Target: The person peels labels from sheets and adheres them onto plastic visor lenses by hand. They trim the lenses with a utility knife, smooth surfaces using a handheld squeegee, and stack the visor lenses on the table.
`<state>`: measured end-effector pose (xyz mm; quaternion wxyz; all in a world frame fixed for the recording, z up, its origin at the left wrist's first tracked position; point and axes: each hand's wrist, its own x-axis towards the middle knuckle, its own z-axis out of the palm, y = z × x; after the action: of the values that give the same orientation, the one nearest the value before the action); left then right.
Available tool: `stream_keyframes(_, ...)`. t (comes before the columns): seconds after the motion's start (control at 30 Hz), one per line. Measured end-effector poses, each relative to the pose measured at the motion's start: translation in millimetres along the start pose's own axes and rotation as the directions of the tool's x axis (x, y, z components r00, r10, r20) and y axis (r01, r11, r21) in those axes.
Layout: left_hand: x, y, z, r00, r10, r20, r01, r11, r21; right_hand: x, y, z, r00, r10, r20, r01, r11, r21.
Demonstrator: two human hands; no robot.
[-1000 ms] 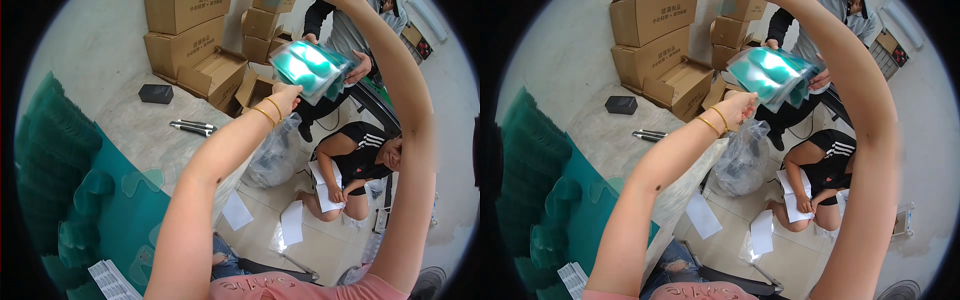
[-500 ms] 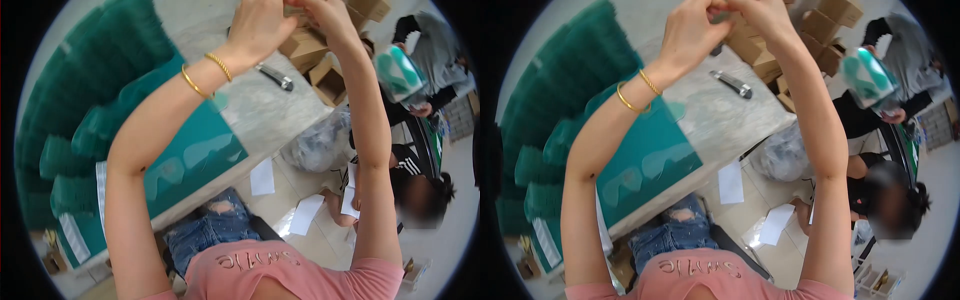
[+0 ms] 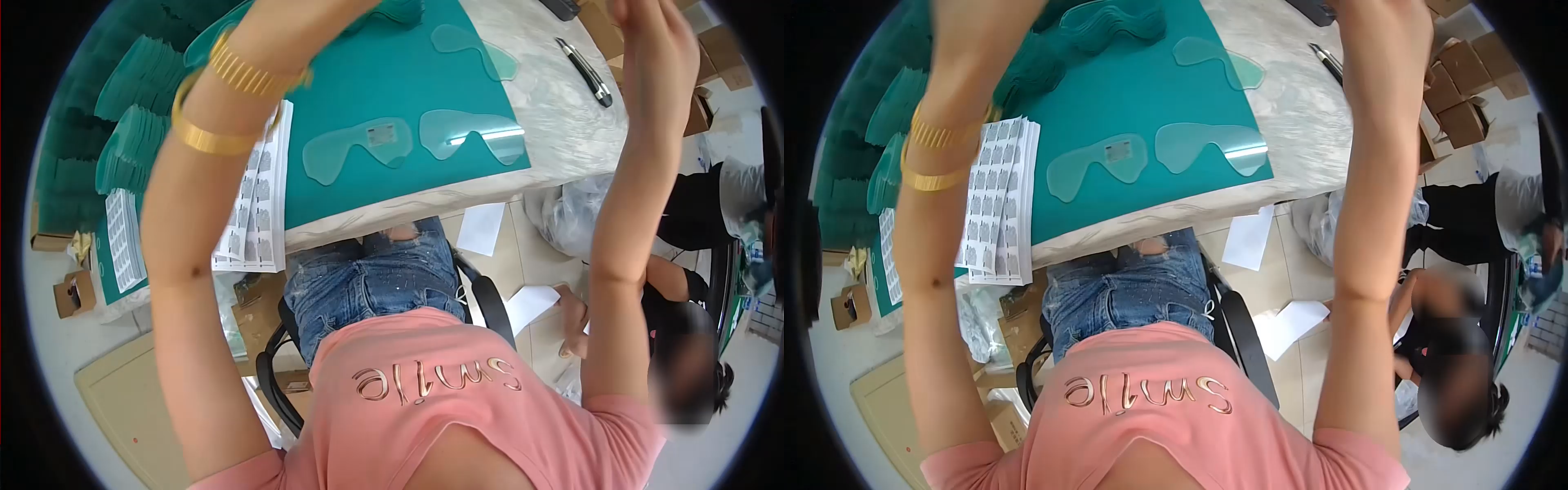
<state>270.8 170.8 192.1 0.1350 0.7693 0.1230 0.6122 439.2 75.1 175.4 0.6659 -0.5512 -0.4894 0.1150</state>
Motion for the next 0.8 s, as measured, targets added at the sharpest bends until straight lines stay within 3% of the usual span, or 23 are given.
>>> stream_keyframes(0.07, -24.4, 20.2, -19.4, 0.947, -0.32, 0.034, 0.321, 0.932, -0.168, -23.2, 58.9, -23.3, 0.995, -0.079, -0.061, 0.081, 0.996, 0.027)
stream_keyframes(0.1, -40.2, 22.2, -25.7, 0.873, -0.481, 0.084, 0.486, 0.839, -0.246, -43.5, 77.7, -23.5, 0.998, 0.05, -0.029, -0.043, 0.978, 0.205)
stream_keyframes(0.13, -61.2, 20.6, -33.5, 0.828, -0.54, 0.149, 0.56, 0.787, -0.261, -66.0, 101.1, -33.9, 0.98, 0.101, 0.173, -0.161, 0.91, 0.381)
stream_keyframes(0.17, -82.9, 21.4, -36.9, 0.776, -0.591, 0.222, 0.631, 0.727, -0.27, -87.5, 105.8, -28.3, 0.948, 0.217, 0.232, -0.313, 0.76, 0.569)
stream_keyframes(0.23, -116.8, 36.7, -27.6, 0.61, -0.739, 0.287, 0.752, 0.424, -0.505, -124.5, 114.1, -24.3, 0.83, 0.493, 0.262, -0.527, 0.54, 0.656)
stream_keyframes(0.3, -142.8, 37.7, -16.7, 0.481, -0.808, 0.34, 0.739, 0.164, -0.654, -140.6, 119.2, -33.8, 0.784, 0.416, 0.461, -0.603, 0.334, 0.724)
stream_keyframes(0.37, -159.1, 29.8, -10.9, 0.437, -0.79, 0.43, 0.706, 0.005, -0.709, -147.1, 116.6, -37.4, 0.776, 0.468, 0.423, -0.599, 0.334, 0.728)
stream_keyframes(0.43, -167.5, 27.1, -4.6, 0.398, -0.804, 0.442, 0.71, -0.036, -0.704, -148.8, 113.5, -42.4, 0.76, 0.478, 0.44, -0.627, 0.364, 0.689)
stream_keyframes(0.6, -171.7, 15.6, 4.4, 0.308, -0.844, 0.44, 0.742, -0.076, -0.666, -147.2, 112.0, -51.1, 0.77, 0.511, 0.382, -0.598, 0.368, 0.712)
stream_keyframes(0.67, -173.6, 11.5, 9.2, 0.291, -0.842, 0.454, 0.755, -0.089, -0.65, -149.4, 117.8, -55.9, 0.804, 0.503, 0.318, -0.567, 0.487, 0.664)
stream_keyframes(0.8, -177.6, 5.4, 17.9, 0.256, -0.852, 0.456, 0.777, -0.098, -0.621, -150.0, 117.5, -60.2, 0.811, 0.536, 0.235, -0.545, 0.547, 0.635)
